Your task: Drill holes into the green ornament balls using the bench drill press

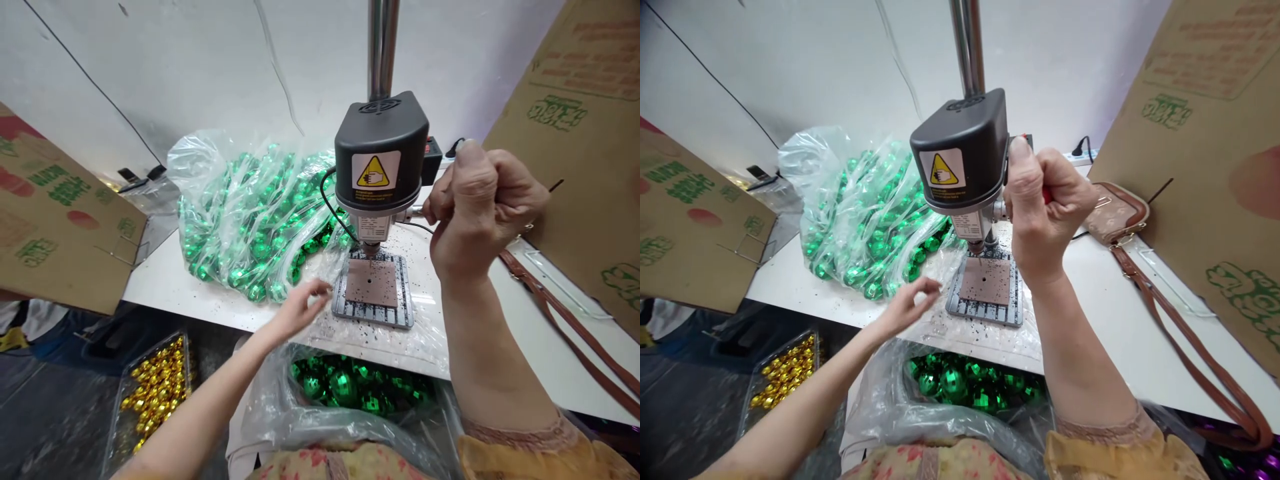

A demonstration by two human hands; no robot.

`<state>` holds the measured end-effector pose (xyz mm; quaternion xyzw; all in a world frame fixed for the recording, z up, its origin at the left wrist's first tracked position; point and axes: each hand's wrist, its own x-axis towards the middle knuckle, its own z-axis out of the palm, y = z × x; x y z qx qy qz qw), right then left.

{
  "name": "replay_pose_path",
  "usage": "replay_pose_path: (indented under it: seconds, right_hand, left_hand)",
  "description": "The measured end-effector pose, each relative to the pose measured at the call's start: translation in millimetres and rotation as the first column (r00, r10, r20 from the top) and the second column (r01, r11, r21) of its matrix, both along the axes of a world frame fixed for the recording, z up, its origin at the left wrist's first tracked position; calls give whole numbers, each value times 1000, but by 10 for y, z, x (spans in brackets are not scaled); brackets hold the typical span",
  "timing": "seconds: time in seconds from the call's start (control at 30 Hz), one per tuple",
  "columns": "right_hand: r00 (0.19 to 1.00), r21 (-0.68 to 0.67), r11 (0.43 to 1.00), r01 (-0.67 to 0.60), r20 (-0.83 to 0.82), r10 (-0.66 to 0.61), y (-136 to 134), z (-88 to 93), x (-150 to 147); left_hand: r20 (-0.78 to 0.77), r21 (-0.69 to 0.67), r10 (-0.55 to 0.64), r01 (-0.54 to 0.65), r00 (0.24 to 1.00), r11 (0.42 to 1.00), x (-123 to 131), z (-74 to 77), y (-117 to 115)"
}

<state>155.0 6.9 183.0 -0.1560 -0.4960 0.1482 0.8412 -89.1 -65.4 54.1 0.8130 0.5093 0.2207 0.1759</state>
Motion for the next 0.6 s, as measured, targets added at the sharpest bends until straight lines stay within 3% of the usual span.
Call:
replay_pose_path:
  seconds: [0.03,0.07,0.17,0.27,0.37,0.5,0.6]
  right_hand:
    - [1000,5,1000,-1,2,1,5,-4,-2]
    - [1000,11,1000,-1,7,1,8,-8,-2]
    - [1000,21,1000,-4,18,4,11,-17,1]
    - [1000,26,1000,-5,24,5,10,-17,2]
    - [1000,41,999,2,19,-3,10,-14,1]
    - [1000,34,999,13,24,-13,15,-17,8]
    - [999,31,999,22,30,-23,18,-24,10]
  left_hand:
    - [-83,125,90,-79,992,989,-42,-28,202]
    - [-112,162,135,-116,985,980,-74,-56,407]
    - [-159,202,207,-174,965,964,-107,-129,944]
    - [-197,210,257,-216,946,954,-79,-192,1265]
    - [-220,213,303,-257,927,943,-64,-231,1396]
    - [-228,196,315,-274,921,942,-123,-182,1381]
    - [-32,163,300,-291,953,943,-142,-58,1223]
